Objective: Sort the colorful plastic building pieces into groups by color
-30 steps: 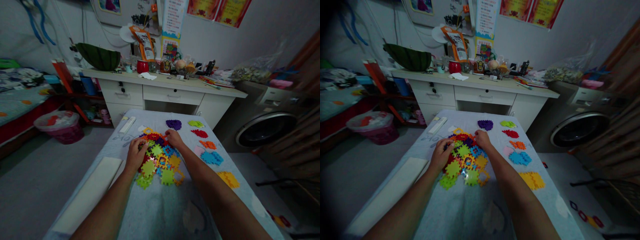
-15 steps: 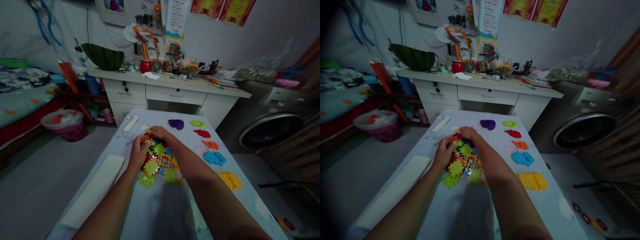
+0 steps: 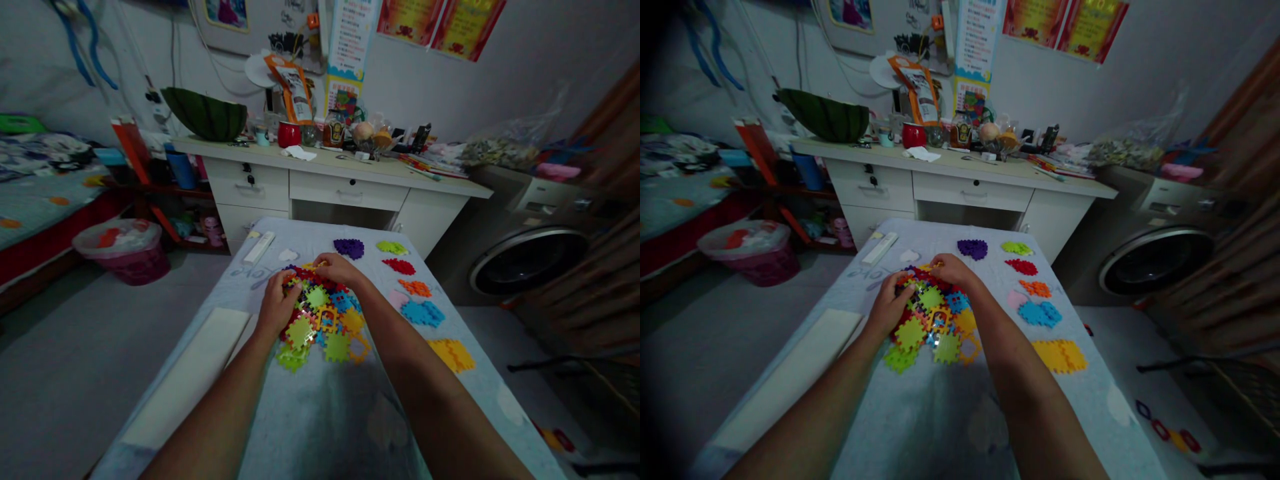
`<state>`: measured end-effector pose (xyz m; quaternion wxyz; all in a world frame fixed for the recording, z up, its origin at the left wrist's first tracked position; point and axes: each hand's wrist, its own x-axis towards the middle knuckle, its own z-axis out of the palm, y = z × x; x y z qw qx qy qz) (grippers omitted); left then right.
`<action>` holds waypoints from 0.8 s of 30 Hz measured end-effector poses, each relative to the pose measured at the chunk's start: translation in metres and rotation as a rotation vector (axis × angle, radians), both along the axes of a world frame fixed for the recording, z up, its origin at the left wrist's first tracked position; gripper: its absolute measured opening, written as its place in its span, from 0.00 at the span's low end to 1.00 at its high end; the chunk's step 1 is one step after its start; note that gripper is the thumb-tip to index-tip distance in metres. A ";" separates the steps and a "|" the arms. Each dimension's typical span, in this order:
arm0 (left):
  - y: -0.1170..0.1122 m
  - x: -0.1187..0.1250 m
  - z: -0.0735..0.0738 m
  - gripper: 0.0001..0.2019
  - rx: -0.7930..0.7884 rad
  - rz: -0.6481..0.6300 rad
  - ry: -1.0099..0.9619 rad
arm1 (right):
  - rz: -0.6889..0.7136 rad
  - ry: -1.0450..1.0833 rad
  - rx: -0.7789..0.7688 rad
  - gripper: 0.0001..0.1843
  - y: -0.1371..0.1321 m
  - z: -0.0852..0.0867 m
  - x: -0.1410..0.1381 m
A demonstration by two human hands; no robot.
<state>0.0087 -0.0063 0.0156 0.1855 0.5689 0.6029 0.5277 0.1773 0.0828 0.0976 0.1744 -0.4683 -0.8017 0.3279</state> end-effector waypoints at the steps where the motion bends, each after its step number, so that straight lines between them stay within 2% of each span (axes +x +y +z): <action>1: 0.000 0.000 0.000 0.16 0.000 -0.004 -0.005 | 0.018 0.067 -0.041 0.12 -0.005 0.000 0.004; 4: 0.001 -0.001 -0.001 0.17 0.005 -0.014 -0.020 | 0.047 0.240 -0.077 0.10 -0.016 -0.004 0.011; 7: 0.001 -0.002 -0.002 0.18 0.012 -0.021 -0.021 | -0.044 0.347 0.026 0.10 -0.021 -0.013 0.014; 10: 0.001 -0.003 -0.002 0.18 0.007 -0.028 -0.023 | -0.129 0.365 0.113 0.09 -0.024 -0.024 0.016; 14: 0.000 -0.003 -0.002 0.17 0.017 -0.037 -0.020 | -0.102 0.375 0.127 0.09 -0.031 -0.032 0.018; 17: 0.001 -0.003 -0.004 0.17 0.028 -0.036 -0.007 | -0.085 0.429 0.139 0.11 -0.039 -0.029 0.020; 20: 0.003 -0.004 -0.008 0.16 0.032 -0.029 0.013 | -0.150 0.437 0.215 0.12 -0.045 -0.020 0.030; 24: 0.006 -0.005 -0.014 0.15 0.034 -0.033 0.053 | -0.234 0.297 0.383 0.11 -0.056 -0.007 0.061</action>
